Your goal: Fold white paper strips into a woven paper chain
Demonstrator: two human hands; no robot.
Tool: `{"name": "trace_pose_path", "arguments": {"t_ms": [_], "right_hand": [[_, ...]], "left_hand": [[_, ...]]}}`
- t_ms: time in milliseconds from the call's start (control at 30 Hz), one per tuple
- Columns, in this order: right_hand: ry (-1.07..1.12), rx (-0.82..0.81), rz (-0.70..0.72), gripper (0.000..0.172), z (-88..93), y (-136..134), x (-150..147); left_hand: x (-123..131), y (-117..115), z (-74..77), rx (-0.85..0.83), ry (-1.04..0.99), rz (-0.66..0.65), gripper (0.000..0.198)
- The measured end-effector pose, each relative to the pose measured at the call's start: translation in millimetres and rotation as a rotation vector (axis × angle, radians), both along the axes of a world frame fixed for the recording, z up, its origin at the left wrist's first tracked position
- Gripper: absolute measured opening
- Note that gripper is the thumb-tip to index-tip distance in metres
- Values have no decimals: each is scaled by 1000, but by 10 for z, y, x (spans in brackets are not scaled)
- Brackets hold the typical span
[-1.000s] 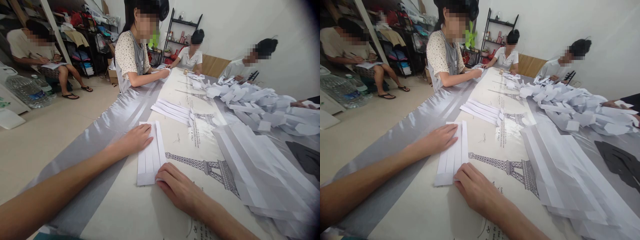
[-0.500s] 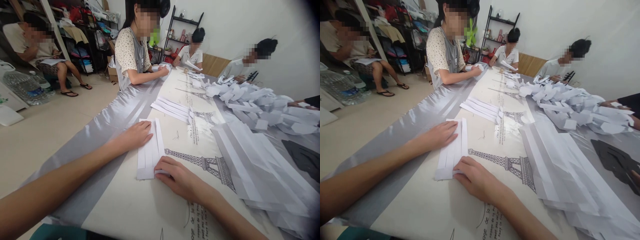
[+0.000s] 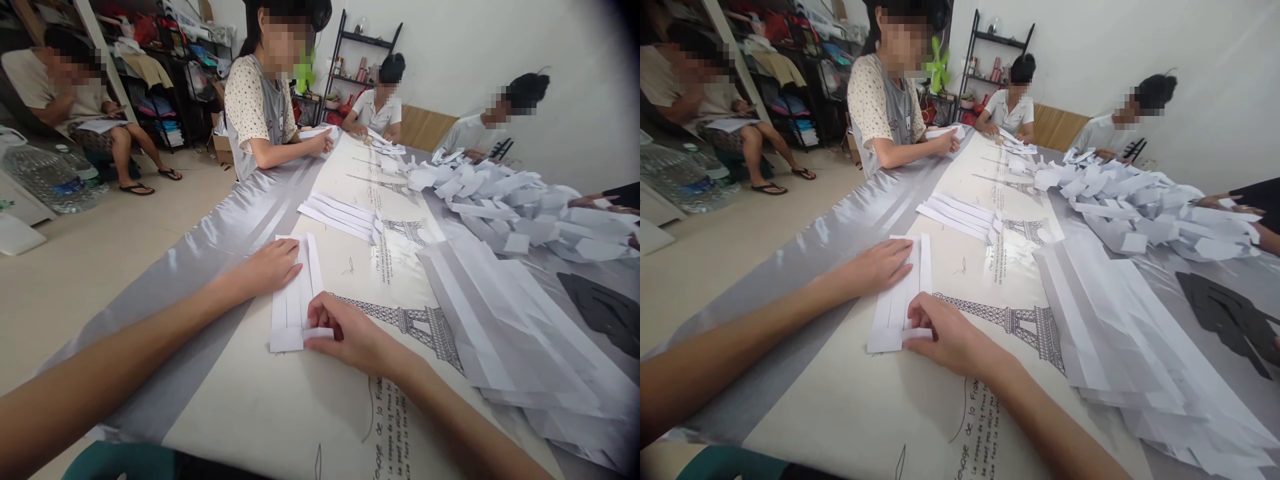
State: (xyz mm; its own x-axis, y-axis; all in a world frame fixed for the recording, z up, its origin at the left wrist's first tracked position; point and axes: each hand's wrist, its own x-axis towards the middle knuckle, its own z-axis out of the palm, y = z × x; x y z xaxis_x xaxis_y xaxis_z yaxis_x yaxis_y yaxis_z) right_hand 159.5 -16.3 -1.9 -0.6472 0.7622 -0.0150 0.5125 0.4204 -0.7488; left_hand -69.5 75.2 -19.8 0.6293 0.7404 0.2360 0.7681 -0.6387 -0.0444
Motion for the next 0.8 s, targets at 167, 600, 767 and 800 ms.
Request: {"name": "trace_pose_path", "arguments": {"t_ms": [167, 600, 767, 800], "right_hand": [[1, 551, 107, 4, -85, -80, 22], [-93, 794, 261, 22, -27, -250, 11], [-192, 783, 264, 24, -72, -337, 7], [-203, 769, 266, 24, -76, -343, 6]], "left_hand": [[-11, -5, -2, -5, -22, 3, 39], [-33, 14, -72, -13, -66, 4, 43], [-39, 8, -78, -15, -55, 11, 44], [-40, 7, -80, -12, -50, 11, 44]]}}
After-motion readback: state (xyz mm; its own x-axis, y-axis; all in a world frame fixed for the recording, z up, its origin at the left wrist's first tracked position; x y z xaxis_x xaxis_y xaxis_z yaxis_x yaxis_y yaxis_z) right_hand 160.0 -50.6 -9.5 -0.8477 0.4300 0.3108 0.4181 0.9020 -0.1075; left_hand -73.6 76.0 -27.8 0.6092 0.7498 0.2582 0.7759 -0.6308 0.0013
